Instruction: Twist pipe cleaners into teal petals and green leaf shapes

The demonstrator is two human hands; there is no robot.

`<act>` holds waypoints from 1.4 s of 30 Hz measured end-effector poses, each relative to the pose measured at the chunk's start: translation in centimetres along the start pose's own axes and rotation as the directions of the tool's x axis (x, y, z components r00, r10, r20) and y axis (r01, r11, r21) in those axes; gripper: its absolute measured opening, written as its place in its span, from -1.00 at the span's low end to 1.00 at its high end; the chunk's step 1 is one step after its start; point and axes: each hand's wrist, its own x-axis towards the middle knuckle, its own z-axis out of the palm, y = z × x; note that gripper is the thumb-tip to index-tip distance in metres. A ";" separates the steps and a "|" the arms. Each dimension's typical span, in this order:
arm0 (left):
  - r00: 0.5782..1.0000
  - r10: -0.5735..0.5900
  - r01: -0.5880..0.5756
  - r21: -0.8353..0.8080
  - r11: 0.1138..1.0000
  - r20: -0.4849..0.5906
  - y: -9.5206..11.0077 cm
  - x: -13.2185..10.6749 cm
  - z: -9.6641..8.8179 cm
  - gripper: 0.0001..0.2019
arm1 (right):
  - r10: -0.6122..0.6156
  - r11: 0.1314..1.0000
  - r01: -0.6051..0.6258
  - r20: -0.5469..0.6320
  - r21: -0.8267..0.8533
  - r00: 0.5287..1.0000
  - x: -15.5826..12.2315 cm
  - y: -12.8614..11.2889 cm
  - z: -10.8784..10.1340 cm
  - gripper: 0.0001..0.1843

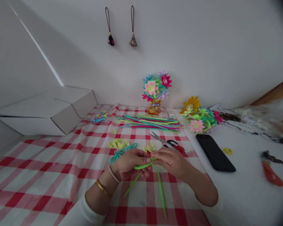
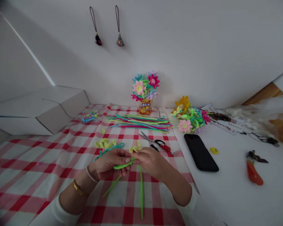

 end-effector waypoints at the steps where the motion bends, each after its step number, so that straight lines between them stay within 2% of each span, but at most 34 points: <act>1: 1.000 -0.012 0.012 -0.008 1.000 0.014 0.0 0.0 0.0 -0.80 | 0.003 1.000 -0.003 0.010 0.005 1.000 0.1 -0.1 0.0 -0.76; 6: 1.000 -0.021 0.021 -0.025 0.999 0.001 -0.1 0.1 0.1 -0.82 | 0.016 1.000 -0.015 0.042 -0.007 0.999 0.1 -0.2 -0.2 -0.80; 16: 0.997 0.010 -0.015 -0.062 0.998 -0.078 0.1 -0.1 0.7 -0.86 | -0.046 0.997 0.045 -0.008 -0.059 0.999 -0.3 0.3 0.0 -0.85; 25: 0.995 0.016 -0.022 -0.069 0.997 -0.096 -0.2 0.2 0.8 -0.84 | -0.050 0.989 0.058 0.064 -0.137 0.997 -0.5 0.1 0.1 -0.82; 31: 0.987 0.121 -0.112 0.089 0.990 -0.104 -0.2 0.1 1.0 -0.81 | 0.022 0.998 -0.018 0.058 -0.055 0.998 -0.1 -0.8 -0.4 -0.81; 34: 0.981 0.176 -0.154 0.230 0.961 -0.077 -0.2 0.0 1.1 -0.82 | 0.155 0.979 -0.166 0.095 0.117 0.983 0.0 -1.0 -0.5 -0.82; 36: 0.968 0.243 -0.204 0.379 0.903 -0.057 -0.3 -0.2 1.1 -0.86 | 0.317 0.885 -0.362 0.189 0.293 0.929 0.0 -0.9 -0.4 -0.85; 37: 0.953 0.300 -0.243 0.476 0.845 -0.046 -0.3 -0.3 1.1 -0.89 | 0.396 0.791 -0.473 0.263 0.388 0.879 0.0 -0.8 -0.2 -0.86; 38: 0.930 0.366 -0.288 0.577 0.764 -0.021 -0.2 -0.4 1.1 -0.92 | 0.461 0.661 -0.578 0.350 0.478 0.816 -0.1 -0.7 0.0 -0.88; 40: 0.874 0.481 -0.373 0.738 0.562 0.076 -0.1 -0.6 1.3 -0.92 | 0.521 0.329 -0.721 0.520 0.610 0.677 -0.1 -0.5 0.4 -0.91; 41: 0.849 0.513 -0.404 0.779 0.479 0.124 0.0 -0.7 1.3 -0.92 | 0.521 0.165 -0.748 0.587 0.642 0.619 -0.2 -0.4 0.7 -0.92; 42: 0.833 0.532 -0.421 0.797 0.434 0.151 0.1 -0.7 1.4 -0.91 | 0.514 0.036 -0.752 0.633 0.658 0.578 -0.1 -0.3 0.9 -0.92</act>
